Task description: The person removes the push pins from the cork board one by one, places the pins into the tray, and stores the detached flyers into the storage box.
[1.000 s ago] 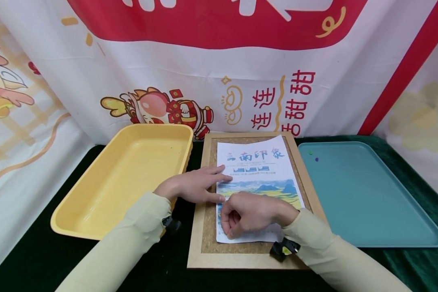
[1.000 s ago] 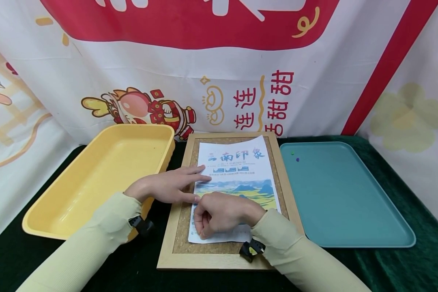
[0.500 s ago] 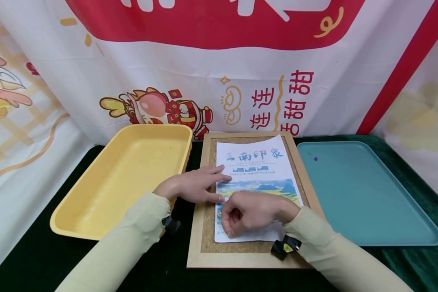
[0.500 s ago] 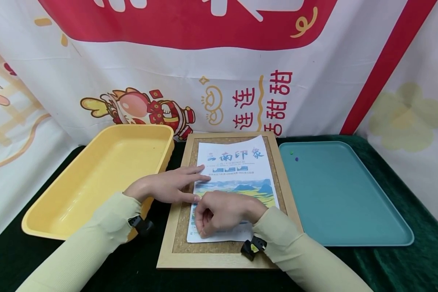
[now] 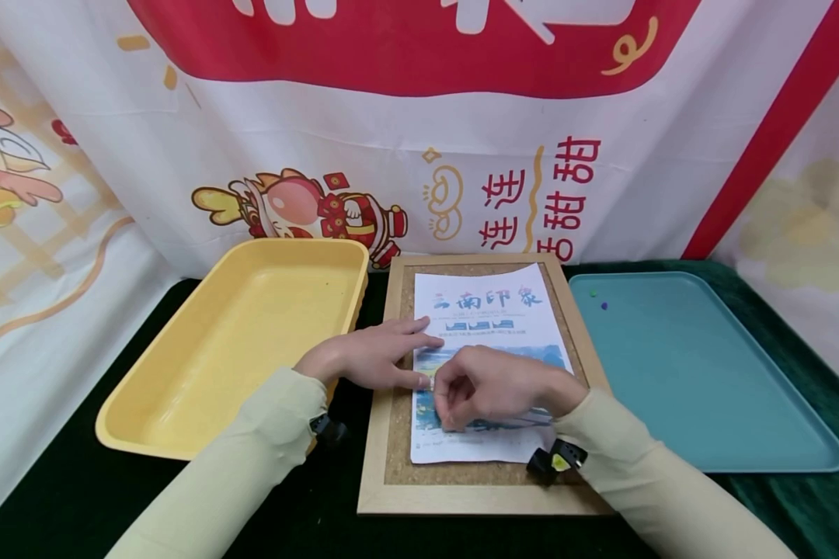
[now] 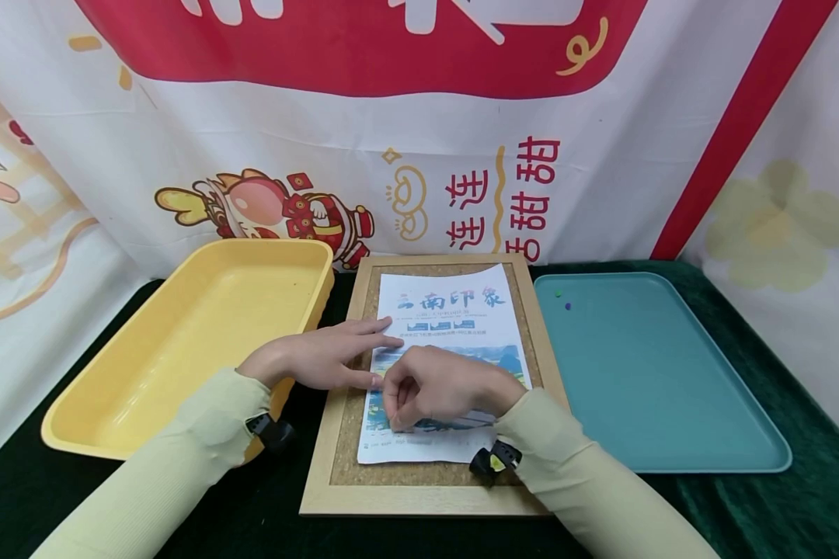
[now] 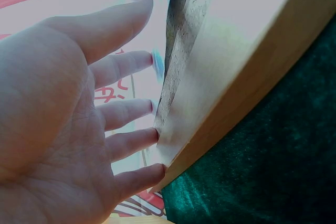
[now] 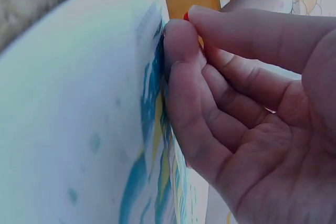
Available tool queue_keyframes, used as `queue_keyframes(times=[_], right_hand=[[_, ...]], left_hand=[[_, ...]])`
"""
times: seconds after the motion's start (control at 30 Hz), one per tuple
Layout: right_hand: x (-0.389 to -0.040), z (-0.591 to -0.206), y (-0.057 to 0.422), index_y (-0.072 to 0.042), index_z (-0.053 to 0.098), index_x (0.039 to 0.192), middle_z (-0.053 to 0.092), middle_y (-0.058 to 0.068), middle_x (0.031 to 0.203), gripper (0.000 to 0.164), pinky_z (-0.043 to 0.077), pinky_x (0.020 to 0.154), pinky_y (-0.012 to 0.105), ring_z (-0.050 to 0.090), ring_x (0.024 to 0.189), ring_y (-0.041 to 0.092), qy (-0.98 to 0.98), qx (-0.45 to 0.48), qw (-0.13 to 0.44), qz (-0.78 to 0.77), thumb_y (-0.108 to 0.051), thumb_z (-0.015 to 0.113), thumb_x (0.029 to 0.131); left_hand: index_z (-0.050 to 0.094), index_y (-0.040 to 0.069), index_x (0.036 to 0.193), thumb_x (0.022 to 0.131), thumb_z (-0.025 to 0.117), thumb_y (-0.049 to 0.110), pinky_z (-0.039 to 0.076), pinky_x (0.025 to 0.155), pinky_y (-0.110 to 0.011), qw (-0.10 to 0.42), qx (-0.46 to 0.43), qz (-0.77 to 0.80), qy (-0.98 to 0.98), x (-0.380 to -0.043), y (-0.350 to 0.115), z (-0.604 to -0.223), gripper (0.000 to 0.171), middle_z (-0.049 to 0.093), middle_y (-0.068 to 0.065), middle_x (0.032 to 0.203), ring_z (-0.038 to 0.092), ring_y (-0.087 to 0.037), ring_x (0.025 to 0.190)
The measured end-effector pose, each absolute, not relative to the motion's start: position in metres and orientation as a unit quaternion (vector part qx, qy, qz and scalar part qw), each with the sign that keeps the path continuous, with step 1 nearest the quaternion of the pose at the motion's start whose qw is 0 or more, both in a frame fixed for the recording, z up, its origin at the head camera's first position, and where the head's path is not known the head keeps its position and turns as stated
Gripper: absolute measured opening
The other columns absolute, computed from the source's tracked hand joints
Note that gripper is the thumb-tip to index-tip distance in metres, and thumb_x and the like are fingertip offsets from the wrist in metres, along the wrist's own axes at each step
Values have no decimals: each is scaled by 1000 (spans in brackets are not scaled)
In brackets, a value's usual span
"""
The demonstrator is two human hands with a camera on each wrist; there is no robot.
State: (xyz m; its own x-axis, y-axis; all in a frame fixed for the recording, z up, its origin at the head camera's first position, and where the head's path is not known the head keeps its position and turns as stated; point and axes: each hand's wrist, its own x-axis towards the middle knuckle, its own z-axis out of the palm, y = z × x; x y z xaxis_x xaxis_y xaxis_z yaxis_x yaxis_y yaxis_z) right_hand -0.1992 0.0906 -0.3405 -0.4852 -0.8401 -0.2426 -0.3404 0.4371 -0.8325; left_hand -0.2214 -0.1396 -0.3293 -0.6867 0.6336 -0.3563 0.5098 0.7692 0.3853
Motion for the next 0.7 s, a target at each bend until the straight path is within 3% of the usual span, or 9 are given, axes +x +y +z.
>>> queue_keyframes(times=[0.3,0.53,0.7], right_hand=[[-203,-342,94,-13,73,90,74,2,84,10,56,66,24,66,71,14,774,-391,273,-418,-6,77,96],[-204,-337,98,-7,76,98,77,4,92,3,61,74,27,70,79,16,776,-374,265,-432,-5,76,97],[-207,-335,101,-6,79,104,79,9,98,8,60,77,26,70,81,15,781,-368,261,-432,-6,73,99]], left_hand=[[43,22,164,106,63,46,20,133,-58,240,312,129,910,-220,-140,-329,66,13,-14,180,14,-35,167],[44,24,163,106,62,48,19,133,-58,239,308,129,912,-222,-139,-330,65,13,-13,180,14,-35,167],[43,24,164,106,62,47,18,134,-58,239,312,128,911,-222,-140,-330,66,13,-13,180,14,-34,167]])
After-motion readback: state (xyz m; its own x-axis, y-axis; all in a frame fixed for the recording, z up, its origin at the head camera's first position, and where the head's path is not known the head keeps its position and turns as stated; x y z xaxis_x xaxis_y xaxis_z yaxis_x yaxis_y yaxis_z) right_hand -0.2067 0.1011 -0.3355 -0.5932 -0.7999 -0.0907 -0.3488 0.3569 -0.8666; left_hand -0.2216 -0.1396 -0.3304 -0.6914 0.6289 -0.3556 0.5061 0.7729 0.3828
